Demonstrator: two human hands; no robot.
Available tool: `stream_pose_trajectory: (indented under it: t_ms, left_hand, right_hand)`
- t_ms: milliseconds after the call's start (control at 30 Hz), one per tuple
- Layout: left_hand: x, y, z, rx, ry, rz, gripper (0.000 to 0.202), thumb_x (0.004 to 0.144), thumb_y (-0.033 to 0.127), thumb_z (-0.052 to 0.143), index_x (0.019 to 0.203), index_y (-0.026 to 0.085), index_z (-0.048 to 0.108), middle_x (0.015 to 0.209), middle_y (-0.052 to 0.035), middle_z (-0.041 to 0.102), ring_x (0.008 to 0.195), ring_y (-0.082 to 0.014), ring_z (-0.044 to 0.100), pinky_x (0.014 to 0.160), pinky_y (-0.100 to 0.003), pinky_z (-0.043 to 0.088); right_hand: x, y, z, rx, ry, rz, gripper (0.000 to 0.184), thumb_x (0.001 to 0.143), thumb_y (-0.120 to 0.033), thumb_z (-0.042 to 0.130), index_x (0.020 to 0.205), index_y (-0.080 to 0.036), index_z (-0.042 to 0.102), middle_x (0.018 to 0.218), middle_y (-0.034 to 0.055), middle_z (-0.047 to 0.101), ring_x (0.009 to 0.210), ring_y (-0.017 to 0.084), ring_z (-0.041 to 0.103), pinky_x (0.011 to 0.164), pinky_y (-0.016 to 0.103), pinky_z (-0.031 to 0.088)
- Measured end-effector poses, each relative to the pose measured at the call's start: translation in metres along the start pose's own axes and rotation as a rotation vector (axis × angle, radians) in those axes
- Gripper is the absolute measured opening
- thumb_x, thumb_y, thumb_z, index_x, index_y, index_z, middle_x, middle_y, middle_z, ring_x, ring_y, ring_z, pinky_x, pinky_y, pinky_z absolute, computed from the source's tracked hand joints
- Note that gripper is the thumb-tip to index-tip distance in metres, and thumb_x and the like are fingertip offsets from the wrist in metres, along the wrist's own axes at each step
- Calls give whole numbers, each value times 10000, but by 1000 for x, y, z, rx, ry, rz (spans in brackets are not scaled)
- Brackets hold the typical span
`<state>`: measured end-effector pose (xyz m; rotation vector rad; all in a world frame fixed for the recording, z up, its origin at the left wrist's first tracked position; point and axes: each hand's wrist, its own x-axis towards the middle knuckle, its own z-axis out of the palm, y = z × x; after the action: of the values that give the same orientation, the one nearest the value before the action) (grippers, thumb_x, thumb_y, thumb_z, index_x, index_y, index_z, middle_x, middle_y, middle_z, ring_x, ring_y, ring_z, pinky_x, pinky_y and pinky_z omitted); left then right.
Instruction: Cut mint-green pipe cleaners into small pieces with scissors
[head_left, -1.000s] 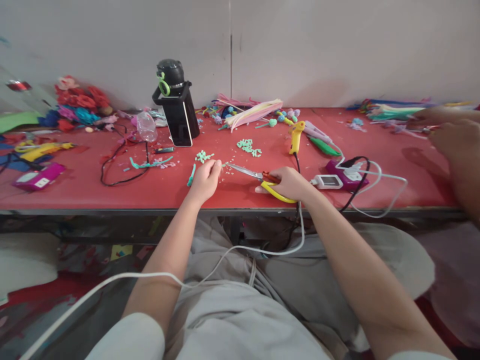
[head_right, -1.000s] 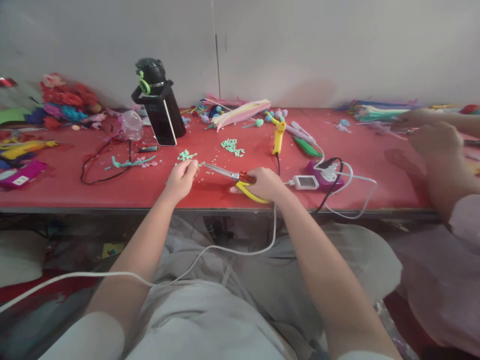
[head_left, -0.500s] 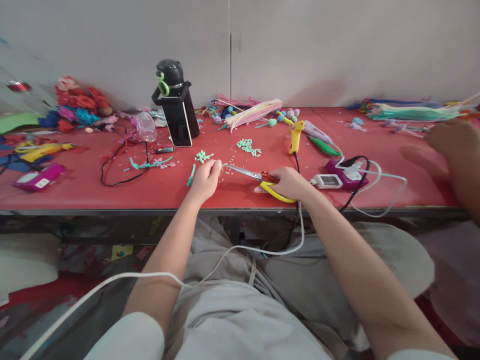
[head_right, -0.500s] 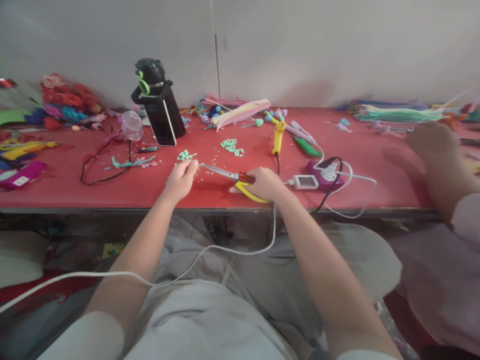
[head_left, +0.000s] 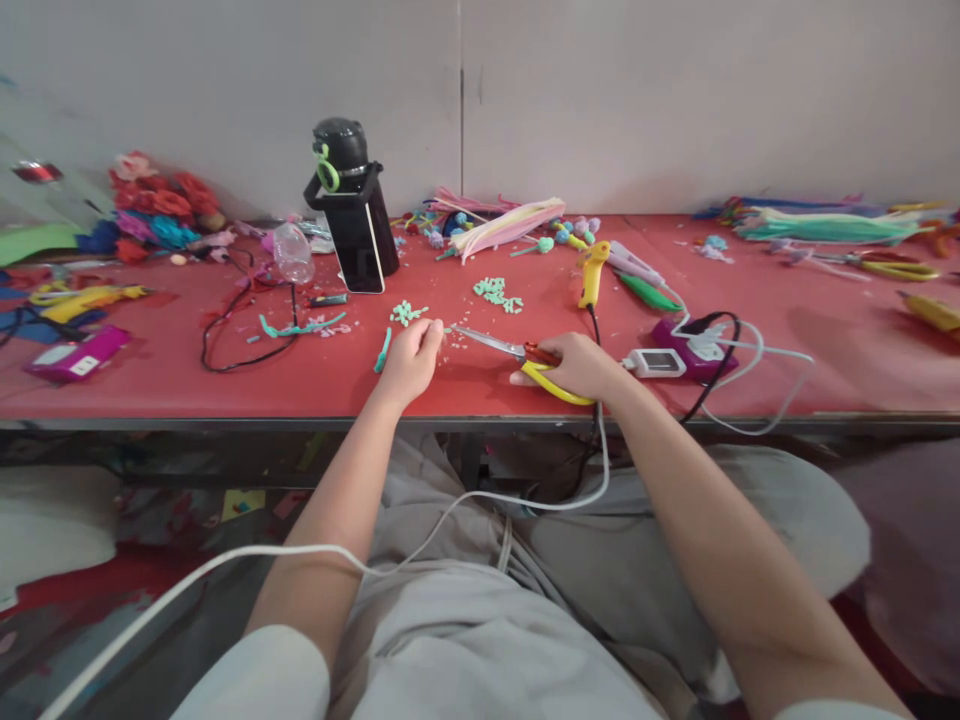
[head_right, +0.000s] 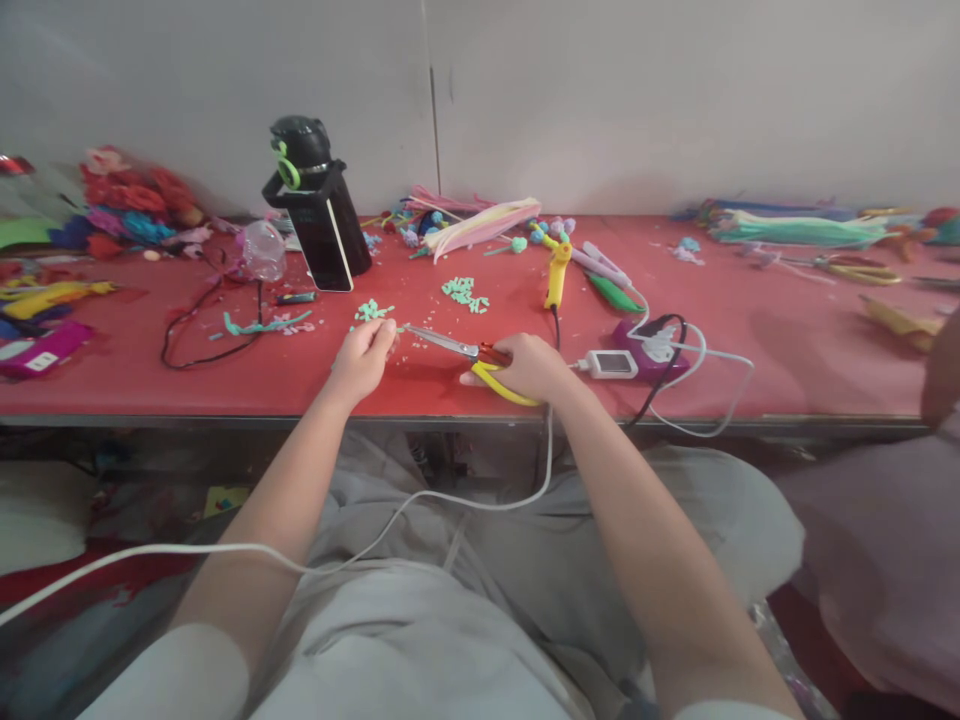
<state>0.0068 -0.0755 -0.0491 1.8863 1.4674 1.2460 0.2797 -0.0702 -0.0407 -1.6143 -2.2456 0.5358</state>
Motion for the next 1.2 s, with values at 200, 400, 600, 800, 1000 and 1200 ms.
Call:
stream_pose_trajectory:
  t_ms: [200,400,600,800,1000,1200]
  left_hand:
    - [-1,0,0,2,4,-10,379,1052,363,455,701,221,440,638,14,452,626,-153,463,636,-312,361]
    - [0,2,1,17,11,-4,389,1052,370,456,693,223,429,634,13,448,622,-154,453,629,-314,361]
    - [-1,3,0,12,4,-8,374,1051,354,455,701,223,440,636,15,453,620,-153,460,630,-313,361]
    - [-1,2,0,6,3,0,406,1055,408,455,694,224,435,625,13,454,617,-154,458,633,-316,364]
    - [-1,1,0,25,12,-5,403,1053,408,459,696,224,434,632,9,463,626,-159,466,626,-311,362]
    - [0,2,0,33,7,-4,386,1057,356,453,695,221,431,641,8,463,638,-160,472,642,-314,359]
  right_hand:
    - [1,0,0,-16,-5,-7,738,639,-931,647,601,-229,423,596,-16,400,609,144,366,575,327,223]
    - [1,0,0,-20,-5,-3,734,635,-926,659,592,-230,431,592,-13,418,595,142,369,562,325,234]
    - [3,-1,1,-27,1,8,754,630,-953,623,592,-229,417,598,-9,410,599,144,359,566,331,241]
    - [2,0,0,5,4,24,760,614,-962,626,615,-222,452,601,-14,403,605,138,357,569,320,248]
    - [1,2,0,5,-14,6,750,613,-951,637,616,-226,442,614,-14,407,611,141,354,567,321,248]
    - [2,1,1,-14,-4,15,755,613,-945,654,602,-229,415,595,-20,382,604,138,335,568,326,233]
